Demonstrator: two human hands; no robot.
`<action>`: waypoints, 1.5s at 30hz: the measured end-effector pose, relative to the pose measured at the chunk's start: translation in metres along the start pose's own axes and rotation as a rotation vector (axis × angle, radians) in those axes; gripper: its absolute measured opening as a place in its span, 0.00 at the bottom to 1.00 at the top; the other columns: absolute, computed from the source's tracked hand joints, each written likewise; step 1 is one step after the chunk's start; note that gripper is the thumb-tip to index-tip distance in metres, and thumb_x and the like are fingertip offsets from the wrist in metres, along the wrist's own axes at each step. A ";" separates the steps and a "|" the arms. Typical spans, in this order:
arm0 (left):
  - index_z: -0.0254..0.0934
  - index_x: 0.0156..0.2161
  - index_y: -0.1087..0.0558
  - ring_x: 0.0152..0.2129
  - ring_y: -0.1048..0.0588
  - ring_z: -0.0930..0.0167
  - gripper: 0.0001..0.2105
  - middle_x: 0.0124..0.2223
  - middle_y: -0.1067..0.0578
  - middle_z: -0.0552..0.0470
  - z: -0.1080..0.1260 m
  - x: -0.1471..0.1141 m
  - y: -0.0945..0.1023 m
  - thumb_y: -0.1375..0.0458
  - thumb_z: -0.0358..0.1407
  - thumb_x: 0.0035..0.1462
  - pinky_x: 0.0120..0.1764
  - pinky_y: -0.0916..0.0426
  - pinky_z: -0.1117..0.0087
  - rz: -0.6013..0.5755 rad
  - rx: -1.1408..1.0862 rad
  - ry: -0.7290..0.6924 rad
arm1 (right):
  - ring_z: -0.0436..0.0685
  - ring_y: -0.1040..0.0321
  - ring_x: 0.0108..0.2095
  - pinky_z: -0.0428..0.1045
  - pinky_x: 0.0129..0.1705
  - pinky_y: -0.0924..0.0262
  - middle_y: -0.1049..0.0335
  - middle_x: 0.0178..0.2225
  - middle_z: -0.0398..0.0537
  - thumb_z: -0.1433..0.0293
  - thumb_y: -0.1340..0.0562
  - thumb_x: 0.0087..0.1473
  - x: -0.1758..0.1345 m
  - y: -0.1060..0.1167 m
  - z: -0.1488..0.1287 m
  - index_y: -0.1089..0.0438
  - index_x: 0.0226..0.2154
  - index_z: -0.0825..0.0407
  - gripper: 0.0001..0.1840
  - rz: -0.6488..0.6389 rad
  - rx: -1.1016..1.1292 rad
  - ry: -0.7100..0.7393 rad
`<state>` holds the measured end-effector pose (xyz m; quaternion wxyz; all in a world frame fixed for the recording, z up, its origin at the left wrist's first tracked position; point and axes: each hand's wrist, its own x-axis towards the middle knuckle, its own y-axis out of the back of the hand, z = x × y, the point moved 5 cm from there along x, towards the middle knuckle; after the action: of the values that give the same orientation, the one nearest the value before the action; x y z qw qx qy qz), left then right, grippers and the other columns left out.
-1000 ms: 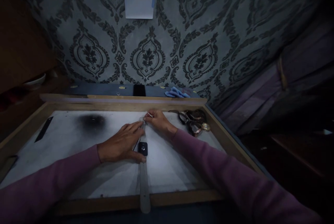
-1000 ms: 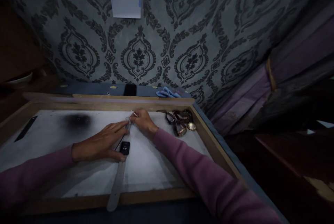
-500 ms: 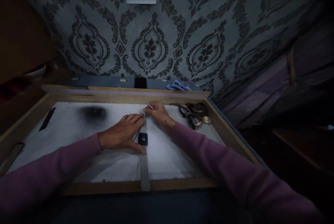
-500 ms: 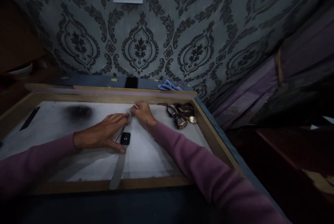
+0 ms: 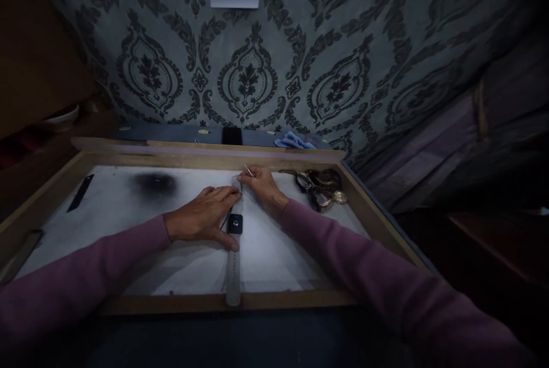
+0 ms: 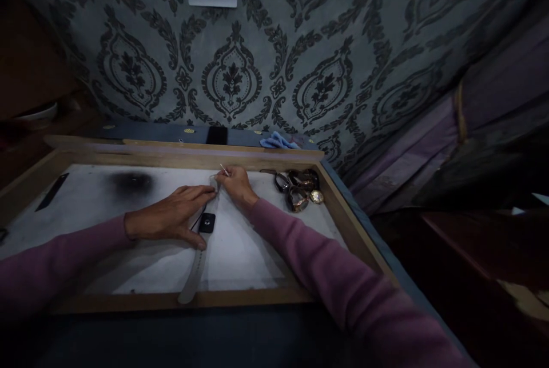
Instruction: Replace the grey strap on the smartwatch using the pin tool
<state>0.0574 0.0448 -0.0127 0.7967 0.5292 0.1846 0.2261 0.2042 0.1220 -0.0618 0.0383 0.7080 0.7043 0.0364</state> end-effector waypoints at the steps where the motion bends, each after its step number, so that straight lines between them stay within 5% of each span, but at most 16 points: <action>1: 0.34 0.64 0.44 0.60 0.40 0.51 0.45 0.63 0.39 0.35 0.000 0.000 0.000 0.42 0.64 0.50 0.61 0.47 0.52 0.002 0.005 -0.002 | 0.47 0.48 0.20 0.46 0.24 0.53 0.39 0.17 0.37 0.66 0.36 0.34 0.001 -0.001 -0.001 0.35 0.19 0.53 0.08 0.000 0.003 0.002; 12: 0.35 0.54 0.36 0.55 0.32 0.52 0.36 0.58 0.31 0.38 0.002 -0.001 0.000 0.37 0.60 0.49 0.57 0.41 0.52 0.083 -0.021 -0.048 | 0.47 0.46 0.21 0.46 0.25 0.54 0.39 0.17 0.37 0.69 0.35 0.34 0.000 -0.003 -0.003 0.33 0.18 0.53 0.06 0.002 0.069 -0.018; 19: 0.35 0.56 0.35 0.61 0.38 0.52 0.36 0.65 0.38 0.36 -0.002 -0.005 -0.002 0.40 0.61 0.51 0.60 0.45 0.51 0.094 0.006 -0.074 | 0.46 0.46 0.22 0.44 0.24 0.53 0.37 0.19 0.37 0.74 0.33 0.34 -0.009 -0.001 -0.010 0.32 0.20 0.55 0.07 0.020 0.200 -0.104; 25: 0.35 0.57 0.35 0.58 0.34 0.55 0.36 0.63 0.36 0.36 -0.001 -0.006 0.000 0.41 0.61 0.53 0.58 0.42 0.55 0.112 0.030 -0.099 | 0.44 0.58 0.14 0.41 0.15 0.63 0.50 0.15 0.32 0.69 0.39 0.53 -0.049 0.006 -0.023 0.34 0.27 0.54 0.06 -0.112 0.398 -0.368; 28: 0.37 0.57 0.35 0.57 0.33 0.55 0.36 0.62 0.35 0.38 -0.001 -0.006 0.000 0.42 0.61 0.53 0.57 0.41 0.55 0.119 0.041 -0.110 | 0.43 0.47 0.15 0.39 0.17 0.49 0.42 0.18 0.37 0.76 0.46 0.60 -0.070 0.008 -0.029 0.34 0.27 0.56 0.11 -0.151 0.509 -0.466; 33: 0.38 0.59 0.37 0.58 0.34 0.55 0.37 0.63 0.36 0.39 -0.003 -0.006 -0.003 0.44 0.63 0.54 0.58 0.42 0.56 0.113 0.049 -0.106 | 0.47 0.28 0.28 0.43 0.36 0.29 0.28 0.27 0.47 0.80 0.51 0.65 -0.086 0.018 -0.027 0.33 0.28 0.56 0.17 -0.116 0.660 -0.521; 39: 0.36 0.59 0.37 0.58 0.35 0.55 0.38 0.63 0.36 0.39 -0.004 -0.006 -0.003 0.47 0.64 0.55 0.58 0.42 0.57 0.110 0.070 -0.104 | 0.55 0.23 0.40 0.53 0.50 0.28 0.24 0.33 0.56 0.80 0.51 0.65 -0.088 0.023 -0.019 0.30 0.30 0.59 0.18 -0.146 0.831 -0.508; 45: 0.39 0.60 0.37 0.57 0.34 0.56 0.37 0.62 0.35 0.41 -0.003 -0.006 -0.001 0.47 0.64 0.55 0.58 0.42 0.57 0.089 0.068 -0.093 | 0.54 0.23 0.40 0.53 0.49 0.28 0.23 0.33 0.53 0.79 0.52 0.67 -0.088 0.018 -0.021 0.29 0.29 0.59 0.20 -0.166 0.820 -0.509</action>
<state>0.0513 0.0436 -0.0147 0.7751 0.5735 0.1314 0.2303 0.2199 0.0335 -0.0389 -0.0701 0.5926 0.6829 -0.4214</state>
